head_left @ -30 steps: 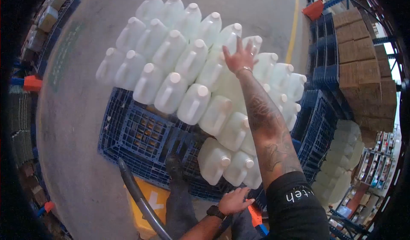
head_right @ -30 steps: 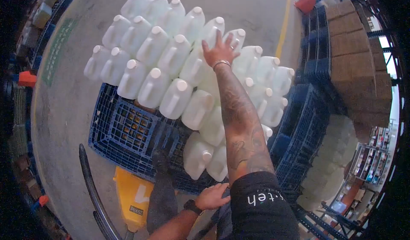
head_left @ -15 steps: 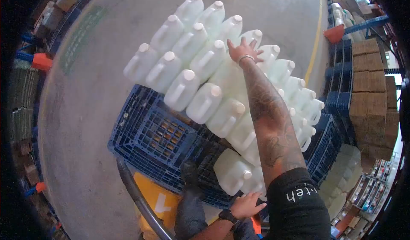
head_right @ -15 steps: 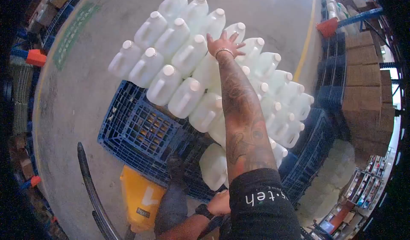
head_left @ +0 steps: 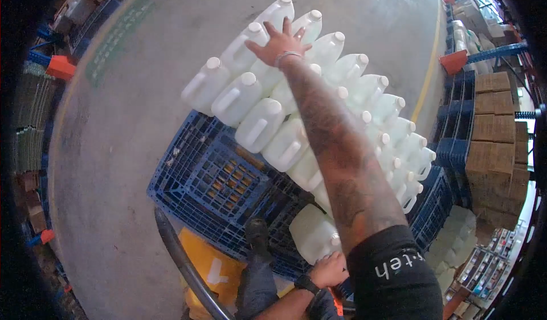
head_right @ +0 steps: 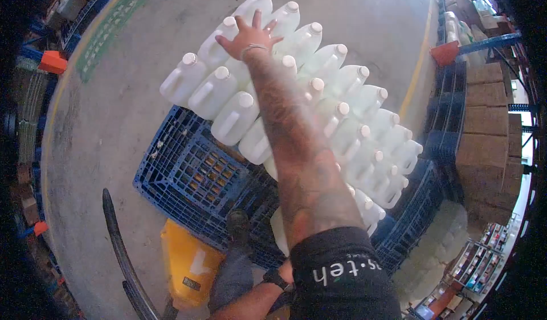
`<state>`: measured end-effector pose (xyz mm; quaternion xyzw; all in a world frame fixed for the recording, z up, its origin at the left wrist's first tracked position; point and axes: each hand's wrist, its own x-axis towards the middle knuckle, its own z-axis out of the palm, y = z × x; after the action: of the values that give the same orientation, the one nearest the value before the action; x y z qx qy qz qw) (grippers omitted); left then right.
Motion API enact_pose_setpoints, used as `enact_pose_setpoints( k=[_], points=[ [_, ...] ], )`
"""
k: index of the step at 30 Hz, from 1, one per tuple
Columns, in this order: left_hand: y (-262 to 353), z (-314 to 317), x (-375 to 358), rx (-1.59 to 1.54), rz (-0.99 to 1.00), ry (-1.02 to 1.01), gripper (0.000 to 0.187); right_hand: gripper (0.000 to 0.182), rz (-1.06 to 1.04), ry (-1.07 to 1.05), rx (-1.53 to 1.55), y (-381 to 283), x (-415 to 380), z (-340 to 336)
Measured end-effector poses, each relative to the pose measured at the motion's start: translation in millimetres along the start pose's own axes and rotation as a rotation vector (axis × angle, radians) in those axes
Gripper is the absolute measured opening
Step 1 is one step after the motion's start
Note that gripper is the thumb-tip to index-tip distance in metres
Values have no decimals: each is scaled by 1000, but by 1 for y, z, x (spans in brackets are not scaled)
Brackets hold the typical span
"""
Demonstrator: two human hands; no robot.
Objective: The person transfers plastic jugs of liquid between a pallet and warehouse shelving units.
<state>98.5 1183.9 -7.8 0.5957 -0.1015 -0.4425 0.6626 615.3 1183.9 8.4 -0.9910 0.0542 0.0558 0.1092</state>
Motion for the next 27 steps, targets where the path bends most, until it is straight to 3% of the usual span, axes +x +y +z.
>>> enact_pose_setpoints(
  k=[1,3,4,6,7,10,12,14,19,22,25,27],
  points=[
    [1,-1,0,-88,26,42,48,75,6,3,0,-6,-4,6],
    [30,-15,5,324,-103,-173,43,74,381,107,146,-12,-10,22],
    [33,-15,6,462,-137,-252,41,74,387,112,142,-13,-17,27],
    [2,2,4,315,-39,-123,43,74,336,26,183,-12,-36,36],
    [-11,8,4,318,-40,-131,43,75,295,-78,228,-7,-41,39],
    [-32,21,-1,116,-84,-113,52,75,268,-100,206,2,-43,56],
    [-34,28,-4,-9,-37,-12,59,76,281,5,235,14,-58,54],
    [-25,26,-5,0,-39,-40,59,76,305,144,192,33,-87,47],
    [3,16,-8,42,-61,-104,63,78,552,117,79,111,-144,45],
    [-19,36,-10,-101,-100,20,63,78,697,18,158,136,-159,46],
    [-19,37,-4,345,-30,-394,61,81,663,1,193,142,-157,52],
    [-7,41,-9,134,68,-67,53,81,664,43,215,152,-172,41]
  ],
)
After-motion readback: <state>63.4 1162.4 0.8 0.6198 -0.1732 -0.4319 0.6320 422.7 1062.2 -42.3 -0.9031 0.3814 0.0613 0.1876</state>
